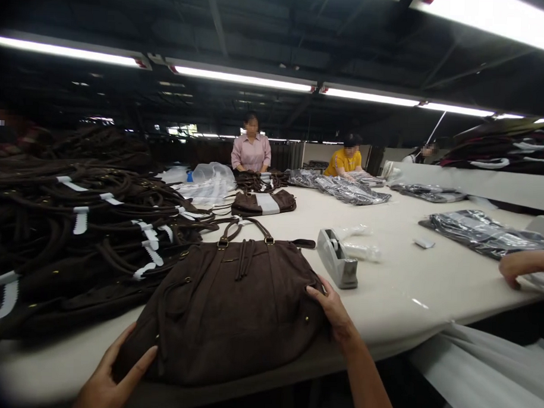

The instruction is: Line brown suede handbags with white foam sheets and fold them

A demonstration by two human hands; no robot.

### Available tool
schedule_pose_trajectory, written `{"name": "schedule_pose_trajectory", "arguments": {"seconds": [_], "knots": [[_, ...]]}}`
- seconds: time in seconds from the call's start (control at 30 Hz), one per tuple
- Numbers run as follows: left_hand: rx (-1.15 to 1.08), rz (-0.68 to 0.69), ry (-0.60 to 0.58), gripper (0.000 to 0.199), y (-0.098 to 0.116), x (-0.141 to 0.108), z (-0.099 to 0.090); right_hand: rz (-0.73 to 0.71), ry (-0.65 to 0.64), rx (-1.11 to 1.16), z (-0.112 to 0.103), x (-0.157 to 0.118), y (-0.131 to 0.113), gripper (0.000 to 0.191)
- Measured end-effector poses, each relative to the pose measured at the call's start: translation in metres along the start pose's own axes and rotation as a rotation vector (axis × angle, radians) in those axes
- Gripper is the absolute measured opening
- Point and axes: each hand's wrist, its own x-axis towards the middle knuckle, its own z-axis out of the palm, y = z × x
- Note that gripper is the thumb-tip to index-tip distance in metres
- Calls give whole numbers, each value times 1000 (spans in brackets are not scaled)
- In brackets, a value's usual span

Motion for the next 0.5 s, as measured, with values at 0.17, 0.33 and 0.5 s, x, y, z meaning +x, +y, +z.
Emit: {"name": "schedule_pose_trajectory", "arguments": {"seconds": [0.17, 0.33, 0.5], "knots": [[-28, 126, 54, 78, 21, 16, 10, -89, 144, 24, -4, -16, 26, 71], [-78, 295, -38, 68, 46, 45, 27, -128, 270, 44, -6, 2, 41, 70], [25, 366, -93, 56, 52, 103, 74, -148, 395, -3, -7, 71, 45, 68]]}}
